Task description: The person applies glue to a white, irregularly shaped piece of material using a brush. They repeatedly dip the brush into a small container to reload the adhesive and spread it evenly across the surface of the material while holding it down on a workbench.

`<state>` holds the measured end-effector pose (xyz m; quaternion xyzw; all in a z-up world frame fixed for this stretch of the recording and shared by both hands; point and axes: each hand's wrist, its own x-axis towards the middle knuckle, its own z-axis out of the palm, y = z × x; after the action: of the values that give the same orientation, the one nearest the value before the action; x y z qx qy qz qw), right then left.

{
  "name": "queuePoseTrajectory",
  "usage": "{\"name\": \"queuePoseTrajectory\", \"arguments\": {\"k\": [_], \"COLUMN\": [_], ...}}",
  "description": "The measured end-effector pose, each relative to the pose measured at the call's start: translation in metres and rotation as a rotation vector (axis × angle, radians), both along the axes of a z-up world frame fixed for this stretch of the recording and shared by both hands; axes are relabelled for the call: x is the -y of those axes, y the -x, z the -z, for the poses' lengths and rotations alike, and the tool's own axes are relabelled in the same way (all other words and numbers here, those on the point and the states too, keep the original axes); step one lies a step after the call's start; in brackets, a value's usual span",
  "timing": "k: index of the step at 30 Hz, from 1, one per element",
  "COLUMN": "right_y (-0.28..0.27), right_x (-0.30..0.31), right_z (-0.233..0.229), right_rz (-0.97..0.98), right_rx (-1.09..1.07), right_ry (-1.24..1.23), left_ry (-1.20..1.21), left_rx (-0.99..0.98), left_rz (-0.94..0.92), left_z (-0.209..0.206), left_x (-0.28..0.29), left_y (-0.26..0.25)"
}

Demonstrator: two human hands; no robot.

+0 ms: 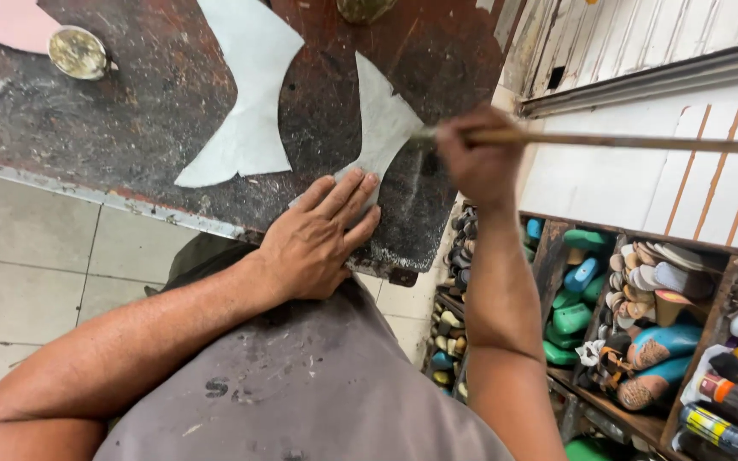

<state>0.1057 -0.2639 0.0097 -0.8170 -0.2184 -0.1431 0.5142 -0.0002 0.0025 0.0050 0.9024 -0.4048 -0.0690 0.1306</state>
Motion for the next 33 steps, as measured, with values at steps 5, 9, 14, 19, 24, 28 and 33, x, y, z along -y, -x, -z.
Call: {"name": "queuePoseTrajectory", "arguments": {"k": [5,9,14,19,24,28,33], "right_y": [0.003,-0.014,-0.013,-0.042,0.004,0.008,-0.001], "right_x": [-0.023,-0.021,-0.03,-0.002,-0.007,0.005,0.032], "right_z": [0.006,0.012,0.027,0.015,0.001,0.01,0.025], "right_rz": [0.059,0.025,-0.029,0.004,-0.137,0.003,0.029], "right_rx": [0.091,0.123,0.141,0.213,-0.03,0.082,0.066], "right_ry": [0.091,0.155,0.08,0.112,0.073,0.107,0.079], "left_ry": [0.004,0.032,0.008,0.015,0.011,-0.006,0.009], "left_rx": [-0.006,0.056,0.024,0.038,0.034,0.045,0.032], "left_rz": [-0.008,0.012,-0.006,-0.002,0.004,0.016,0.011], "left_z": [0.002,0.017,0.004,0.003,0.002,0.0,0.002], "left_x": [0.001,0.0,0.0,0.0,-0.001,-0.001,-0.001], "left_y": [-0.001,0.001,-0.002,0.0,-0.003,-0.001,0.001]}}
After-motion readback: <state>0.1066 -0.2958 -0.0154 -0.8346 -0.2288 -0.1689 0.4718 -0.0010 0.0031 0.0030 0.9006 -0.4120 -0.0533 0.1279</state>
